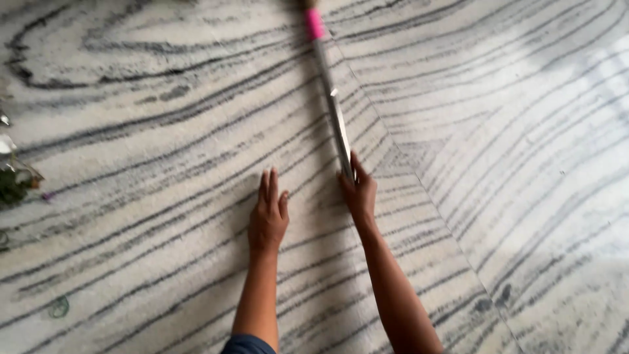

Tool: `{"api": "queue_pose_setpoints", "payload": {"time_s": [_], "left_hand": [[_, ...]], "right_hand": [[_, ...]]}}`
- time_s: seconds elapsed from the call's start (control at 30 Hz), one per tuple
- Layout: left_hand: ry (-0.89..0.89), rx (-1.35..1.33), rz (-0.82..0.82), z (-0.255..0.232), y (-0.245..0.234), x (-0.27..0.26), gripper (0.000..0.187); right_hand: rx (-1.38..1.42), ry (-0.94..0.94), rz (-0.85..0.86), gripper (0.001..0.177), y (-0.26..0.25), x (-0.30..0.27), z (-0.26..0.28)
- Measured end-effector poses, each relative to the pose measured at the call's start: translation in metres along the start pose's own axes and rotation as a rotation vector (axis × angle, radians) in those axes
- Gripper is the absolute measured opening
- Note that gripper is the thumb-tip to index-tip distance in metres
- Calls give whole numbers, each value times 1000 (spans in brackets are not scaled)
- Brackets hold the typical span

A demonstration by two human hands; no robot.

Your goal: The person sweeps a marble floor and a set of stairs using a hand broom, moving debris and hair into piles and eventually toward a collection point.

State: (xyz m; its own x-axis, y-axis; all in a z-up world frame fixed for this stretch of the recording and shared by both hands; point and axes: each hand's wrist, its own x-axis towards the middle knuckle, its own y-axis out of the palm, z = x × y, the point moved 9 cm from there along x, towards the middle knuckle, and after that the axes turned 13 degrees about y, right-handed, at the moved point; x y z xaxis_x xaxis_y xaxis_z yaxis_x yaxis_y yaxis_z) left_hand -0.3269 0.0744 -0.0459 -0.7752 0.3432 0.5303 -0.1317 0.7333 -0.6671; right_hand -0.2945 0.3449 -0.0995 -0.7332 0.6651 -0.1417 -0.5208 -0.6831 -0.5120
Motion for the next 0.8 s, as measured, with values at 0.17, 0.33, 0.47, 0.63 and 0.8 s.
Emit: {"api": "queue_pose_setpoints", "payload": {"time_s": [0.17,0.33,0.47,0.63,0.8], "left_hand": [[-11,29,28,1,1,0,52],[-67,41,122,7,8,0,52],[-85,39,133,7,7,0,52],[-60,16,81,6,5,2,52],[-177,21,267,15,17,-3,53]], "right_hand": [[-9,-40,-31,70,68,159,86],[-70,2,262,73,141,190,137],[-88,-399,307,73,155,185,137],[-62,-299,103,69,107,201,104],[5,111,216,74,159,210,160]]}}
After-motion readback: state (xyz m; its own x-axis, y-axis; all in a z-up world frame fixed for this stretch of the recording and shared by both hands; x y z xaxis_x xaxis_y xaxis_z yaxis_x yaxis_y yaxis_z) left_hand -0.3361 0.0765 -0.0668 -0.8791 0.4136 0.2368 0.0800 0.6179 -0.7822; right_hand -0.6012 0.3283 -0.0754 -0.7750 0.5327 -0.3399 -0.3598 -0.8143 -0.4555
